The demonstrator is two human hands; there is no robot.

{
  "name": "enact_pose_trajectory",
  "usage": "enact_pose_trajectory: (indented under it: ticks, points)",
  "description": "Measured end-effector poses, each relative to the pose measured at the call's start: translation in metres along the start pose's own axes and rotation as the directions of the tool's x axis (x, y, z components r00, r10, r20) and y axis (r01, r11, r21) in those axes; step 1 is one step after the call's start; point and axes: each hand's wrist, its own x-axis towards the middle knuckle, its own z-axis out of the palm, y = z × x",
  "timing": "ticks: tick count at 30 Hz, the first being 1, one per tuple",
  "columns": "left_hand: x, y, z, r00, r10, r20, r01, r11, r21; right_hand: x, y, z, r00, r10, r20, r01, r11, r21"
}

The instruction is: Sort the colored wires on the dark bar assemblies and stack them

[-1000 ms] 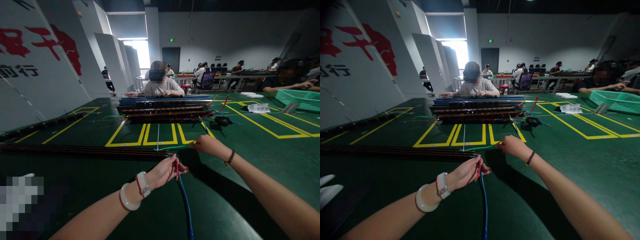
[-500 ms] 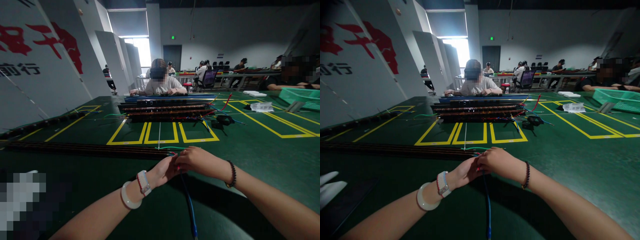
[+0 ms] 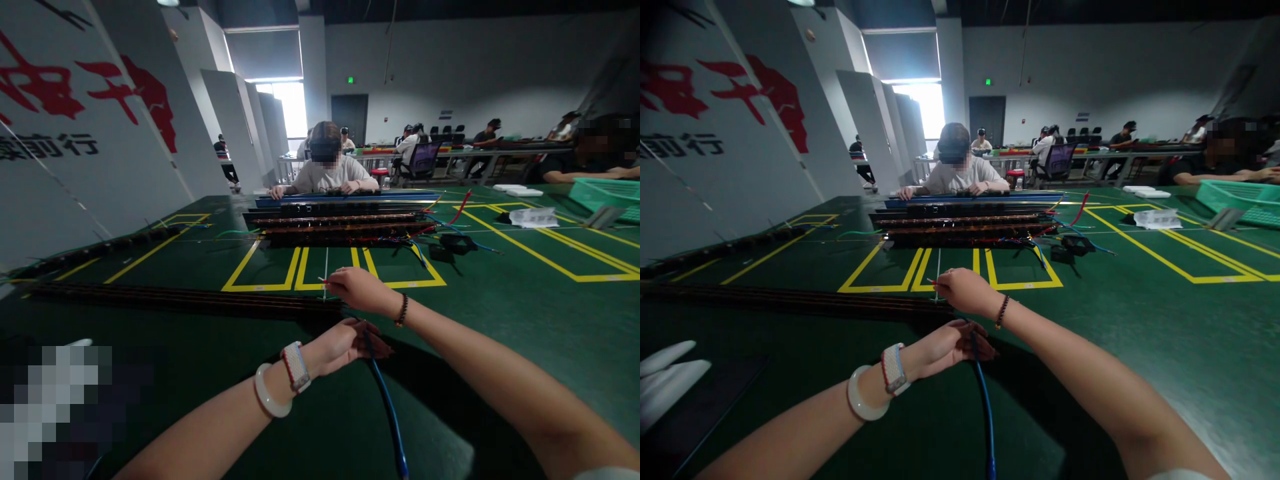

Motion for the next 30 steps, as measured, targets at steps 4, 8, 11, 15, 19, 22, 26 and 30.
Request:
enact_pose_trajectory:
  ticks: [4, 8, 11, 15, 19, 22, 26, 30]
  points:
    - [0.003, -0.001, -0.002, 1.0, -0.01, -0.016, 0.009, 1.0, -0.019, 0.01, -0.004, 0.01, 1.0, 0.005, 0.027, -0.003, 0.999, -0.048]
    - [0.0, -0.002, -0.001, 0.999, 0.037, -0.014, -0.037, 0.999, -0.036, -0.001, 0.01, -0.016, 0.992, -0.038, 0.123, 0.008, 0.972, 0.235]
    - [-0.006, -0.001, 0.003, 0.997, 0.07, -0.033, -0.07, 0.997, 0.014, -0.019, 0.031, -0.038, 0.991, 0.061, 0.122, -0.102, 0.926, 0.362]
    - [-0.014, 0.005, 0.008, 0.998, 0.011, -0.07, 0.003, 0.98, 0.198, -0.049, 0.07, -0.034, 0.972, 0.219, 0.084, -0.234, 0.925, 0.298]
    - [-0.016, 0.013, 0.005, 0.987, -0.085, -0.136, 0.138, 0.884, 0.447, -0.072, 0.099, -0.012, 0.91, 0.288, 0.299, -0.382, 0.863, 0.33]
    - [-0.015, 0.019, -0.004, 0.985, -0.113, -0.131, 0.169, 0.803, 0.572, -0.076, 0.107, -0.004, 0.87, 0.275, 0.409, -0.438, 0.813, 0.385]
    - [-0.014, 0.031, -0.016, 0.974, -0.206, -0.095, 0.206, 0.629, 0.75, -0.072, 0.111, 0.003, 0.891, 0.205, 0.404, -0.394, 0.792, 0.466]
    - [-0.012, 0.041, -0.023, 0.951, -0.289, -0.109, 0.24, 0.469, 0.85, -0.073, 0.112, 0.008, 0.901, 0.188, 0.391, -0.371, 0.8, 0.471]
